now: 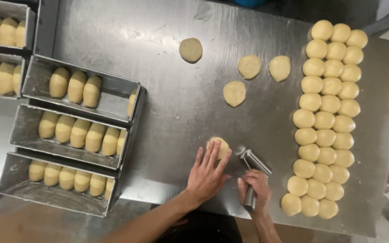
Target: The person picks dough balls from a batch on the stainless steel table, flattens each one with a handheld dough roller, rolls the flattened dough into a cylinder by hand, and places it into a greased loaf pan, repeating this cycle for many dough pieces.
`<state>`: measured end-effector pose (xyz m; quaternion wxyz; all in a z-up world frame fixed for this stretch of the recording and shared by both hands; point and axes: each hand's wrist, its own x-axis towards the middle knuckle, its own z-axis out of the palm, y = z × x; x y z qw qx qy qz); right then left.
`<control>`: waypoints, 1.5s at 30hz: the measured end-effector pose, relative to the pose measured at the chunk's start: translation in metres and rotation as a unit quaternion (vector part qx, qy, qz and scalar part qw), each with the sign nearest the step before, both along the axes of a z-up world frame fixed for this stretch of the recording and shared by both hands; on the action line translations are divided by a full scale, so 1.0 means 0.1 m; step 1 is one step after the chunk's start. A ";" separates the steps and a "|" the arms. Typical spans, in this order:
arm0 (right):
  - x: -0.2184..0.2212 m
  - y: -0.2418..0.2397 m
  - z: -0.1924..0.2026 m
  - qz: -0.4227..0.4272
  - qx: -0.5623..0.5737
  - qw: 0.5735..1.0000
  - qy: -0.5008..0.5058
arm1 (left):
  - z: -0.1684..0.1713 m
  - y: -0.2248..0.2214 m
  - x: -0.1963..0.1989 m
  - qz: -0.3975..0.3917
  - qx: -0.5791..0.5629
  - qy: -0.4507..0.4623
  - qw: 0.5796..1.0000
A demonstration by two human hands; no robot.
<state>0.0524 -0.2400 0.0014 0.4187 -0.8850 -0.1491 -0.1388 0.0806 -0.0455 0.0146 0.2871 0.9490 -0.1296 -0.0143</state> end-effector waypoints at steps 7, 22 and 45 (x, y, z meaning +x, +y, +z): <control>0.12 -0.02 0.00 -0.013 0.039 0.999 -0.035 | -0.72 0.01 0.16 -0.033 0.071 0.065 0.995; 0.20 0.05 0.09 -0.006 0.203 0.978 0.041 | -0.54 0.26 -0.28 -0.169 0.153 0.056 0.972; 1.32 1.17 -0.25 0.133 0.251 0.959 0.023 | -0.42 0.31 -0.29 -0.118 0.159 0.203 0.959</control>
